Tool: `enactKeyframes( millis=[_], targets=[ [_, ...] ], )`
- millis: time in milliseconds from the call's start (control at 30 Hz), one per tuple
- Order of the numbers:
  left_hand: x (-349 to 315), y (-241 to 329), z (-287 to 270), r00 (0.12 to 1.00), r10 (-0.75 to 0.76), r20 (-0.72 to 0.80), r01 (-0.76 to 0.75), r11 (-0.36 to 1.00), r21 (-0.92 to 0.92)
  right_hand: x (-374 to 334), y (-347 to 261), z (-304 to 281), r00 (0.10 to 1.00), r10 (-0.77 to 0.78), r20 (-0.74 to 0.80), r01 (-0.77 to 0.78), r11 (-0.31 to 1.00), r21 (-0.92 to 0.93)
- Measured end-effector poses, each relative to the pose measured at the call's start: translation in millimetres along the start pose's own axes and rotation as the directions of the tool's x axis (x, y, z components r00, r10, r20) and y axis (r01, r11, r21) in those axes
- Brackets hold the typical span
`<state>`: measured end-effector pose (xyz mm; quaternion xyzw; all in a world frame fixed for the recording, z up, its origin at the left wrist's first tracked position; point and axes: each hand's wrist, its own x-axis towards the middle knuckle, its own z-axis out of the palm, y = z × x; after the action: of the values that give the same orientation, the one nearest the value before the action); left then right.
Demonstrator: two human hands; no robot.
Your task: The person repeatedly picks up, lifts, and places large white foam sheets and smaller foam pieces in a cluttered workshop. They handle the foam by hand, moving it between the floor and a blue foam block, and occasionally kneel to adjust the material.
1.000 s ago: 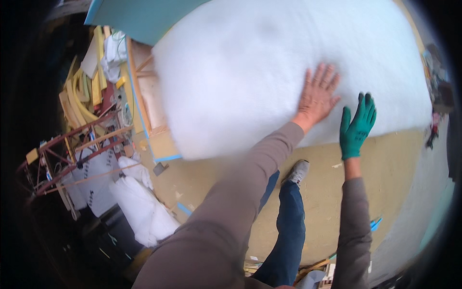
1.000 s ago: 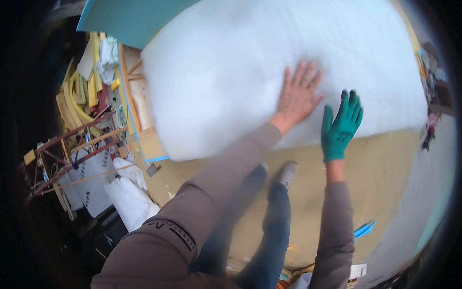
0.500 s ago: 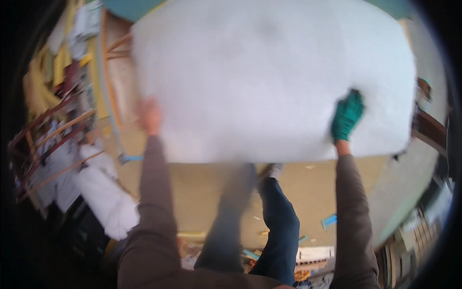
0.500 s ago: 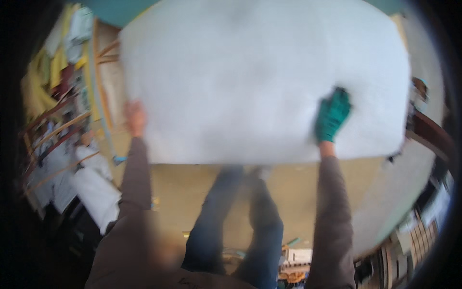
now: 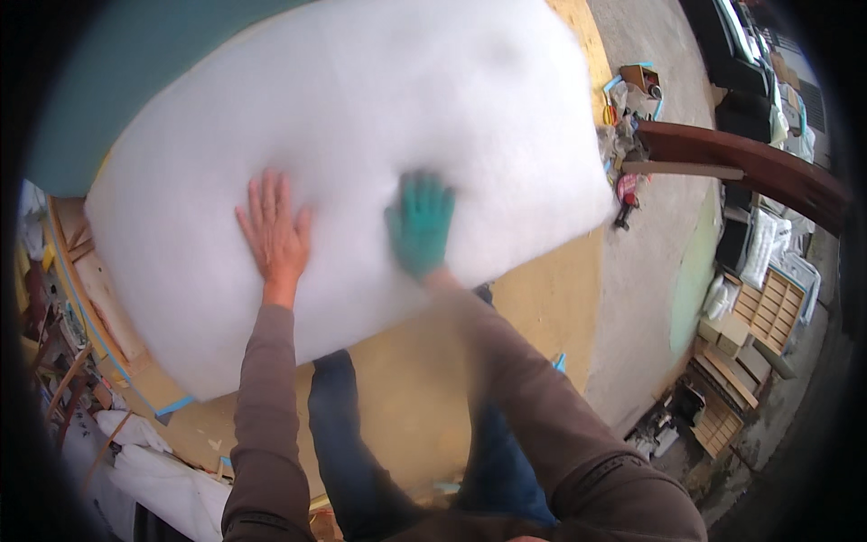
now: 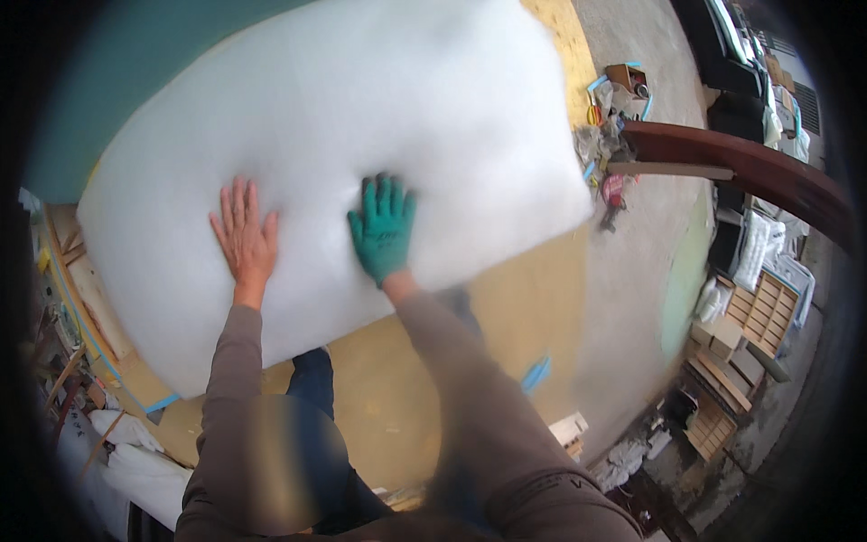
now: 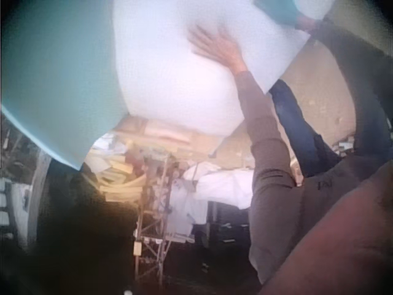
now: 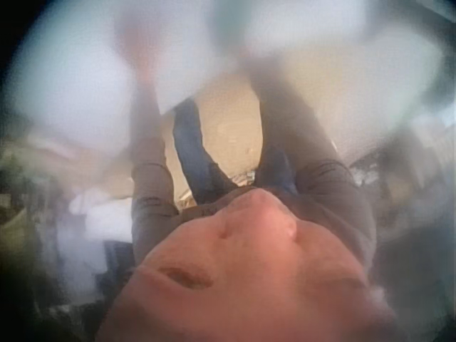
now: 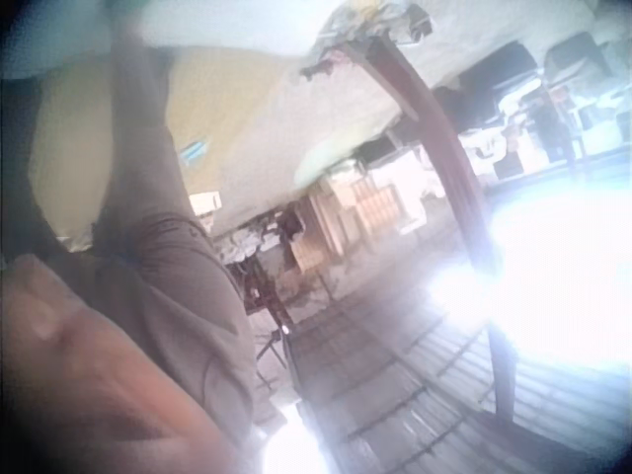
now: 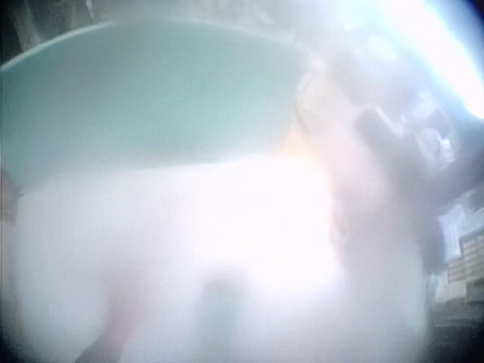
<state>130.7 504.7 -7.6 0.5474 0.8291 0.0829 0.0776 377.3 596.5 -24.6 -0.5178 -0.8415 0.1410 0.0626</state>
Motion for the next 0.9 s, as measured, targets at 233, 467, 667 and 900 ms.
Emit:
enactKeyframes(
  millis=[233, 467, 667, 900],
  targets=[
    [8.4, 27.1, 12.3, 0.896, -0.412, -0.167, 0.439, 0.88, 0.179, 22.1, 98.6, -87.3, 0.987, -0.144, -0.071, 0.159, 0.813, 0.561],
    [179.5, 245.4, 91.6, 0.962, -0.173, -0.209, 0.194, 0.977, 0.087, 106.1, 303.9, -119.3, 0.97, 0.146, -0.195, -0.125, 0.986, 0.114],
    [328.3, 433.6, 140.0, 0.933, 0.267, -0.243, -0.279, 0.96, -0.015, 103.2, 321.9, -86.3, 0.977, 0.174, -0.121, -0.169, 0.984, 0.05],
    [337.2, 558.5, 184.2, 0.845, 0.483, -0.228, -0.524, 0.834, -0.176, 105.4, 330.5, -76.6, 0.974, 0.16, -0.163, -0.145, 0.985, 0.098]
  ],
)
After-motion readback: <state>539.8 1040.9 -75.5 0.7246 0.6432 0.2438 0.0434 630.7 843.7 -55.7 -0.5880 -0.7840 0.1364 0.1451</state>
